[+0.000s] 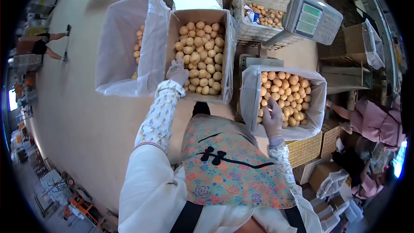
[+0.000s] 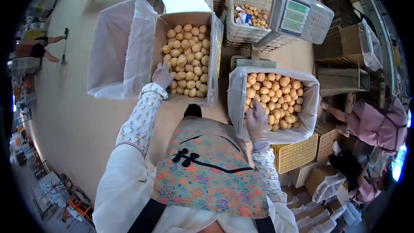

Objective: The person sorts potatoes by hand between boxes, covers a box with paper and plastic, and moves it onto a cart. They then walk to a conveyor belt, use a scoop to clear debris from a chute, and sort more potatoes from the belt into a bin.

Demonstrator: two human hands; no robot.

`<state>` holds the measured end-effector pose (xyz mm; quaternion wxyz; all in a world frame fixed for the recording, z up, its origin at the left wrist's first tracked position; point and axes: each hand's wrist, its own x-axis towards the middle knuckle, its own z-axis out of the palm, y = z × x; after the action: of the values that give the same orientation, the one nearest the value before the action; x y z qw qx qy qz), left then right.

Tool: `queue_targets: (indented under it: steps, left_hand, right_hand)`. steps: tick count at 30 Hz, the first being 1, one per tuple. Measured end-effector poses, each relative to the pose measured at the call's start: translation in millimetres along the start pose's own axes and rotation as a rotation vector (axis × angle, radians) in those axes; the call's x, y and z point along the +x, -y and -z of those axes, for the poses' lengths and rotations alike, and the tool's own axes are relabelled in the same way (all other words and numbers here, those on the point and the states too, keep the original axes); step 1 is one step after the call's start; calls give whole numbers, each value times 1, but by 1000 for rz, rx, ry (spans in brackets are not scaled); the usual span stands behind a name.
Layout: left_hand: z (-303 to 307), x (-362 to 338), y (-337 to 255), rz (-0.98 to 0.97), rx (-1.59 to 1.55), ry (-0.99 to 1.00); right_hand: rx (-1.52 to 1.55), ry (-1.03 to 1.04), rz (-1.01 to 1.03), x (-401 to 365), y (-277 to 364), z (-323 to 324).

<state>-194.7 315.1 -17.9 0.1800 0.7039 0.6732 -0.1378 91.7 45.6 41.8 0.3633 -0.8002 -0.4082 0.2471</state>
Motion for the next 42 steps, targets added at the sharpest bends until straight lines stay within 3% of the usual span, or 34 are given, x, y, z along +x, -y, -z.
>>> queue_targets:
  steps: [3, 4, 7, 9, 13, 14, 16, 17, 20, 21, 23, 26, 27, 29, 30, 32, 34, 35, 37, 40, 42]
  left_hand:
    - [-33, 61, 6, 66, 151, 206]
    - [-33, 68, 5, 72, 187, 177]
    - [4, 64, 2, -37, 32, 458]
    - [31, 24, 9, -195, -242, 401]
    - [82, -60, 68, -508, -746, -381]
    - [74, -56, 101, -485, -816, -459]
    - [87, -45, 148, -368, -667, -623]
    - [110, -40, 157, -277, -448, -699]
    - [96, -38, 175, -348, -299, -652]
    - [92, -41, 168, -252, -239, -418]
    - [85, -51, 145, -51, -116, 44]
    - [67, -42, 143, 14, 15, 190]
    - [68, -42, 141, 38, -103, 131]
    - [71, -40, 139, 94, -333, -4]
    - [66, -40, 136, 184, -96, -38]
    - [67, -40, 132, 215, -42, -47]
    - [67, -45, 132, 213, -23, -66]
    - [68, -44, 132, 195, -33, -94]
    - [64, -42, 133, 174, -23, -161]
    - [58, -41, 138, 174, 7, -181]
    - [64, -42, 133, 214, -54, -94]
  right_hand:
    - [35, 25, 141, 21, 63, -72]
    - [9, 117, 223, 31, 91, -92]
    - [-65, 319, 354, 63, 133, -159]
    - [-181, 377, 308, 85, 114, -212]
    - [-392, 506, 171, 126, 114, -275]
    - [-426, 534, 151, 130, 118, -287]
    - [-477, 577, 143, 139, 126, -302]
    - [-506, 570, 123, 145, 119, -312]
    - [-216, 368, 97, 153, 117, -321]
    - [-68, 248, 82, 156, 144, -315]
    - [75, 106, 427, 148, 216, -294]
    - [336, 150, 883, 124, 316, -294]
    - [413, 251, 955, 123, 332, -294]
    - [390, 171, 686, 144, 321, -303]
    - [378, 135, 546, 162, 306, -314]
    - [163, 226, 396, 207, 262, -296]
    - [-326, 690, 56, 231, 214, -316]
    - [-516, 824, 44, 231, 214, -321]
    - [-604, 850, 204, 226, 181, -362]
    - [-634, 914, 104, 231, 170, -387]
    - [-466, 773, 45, 229, 179, -362]
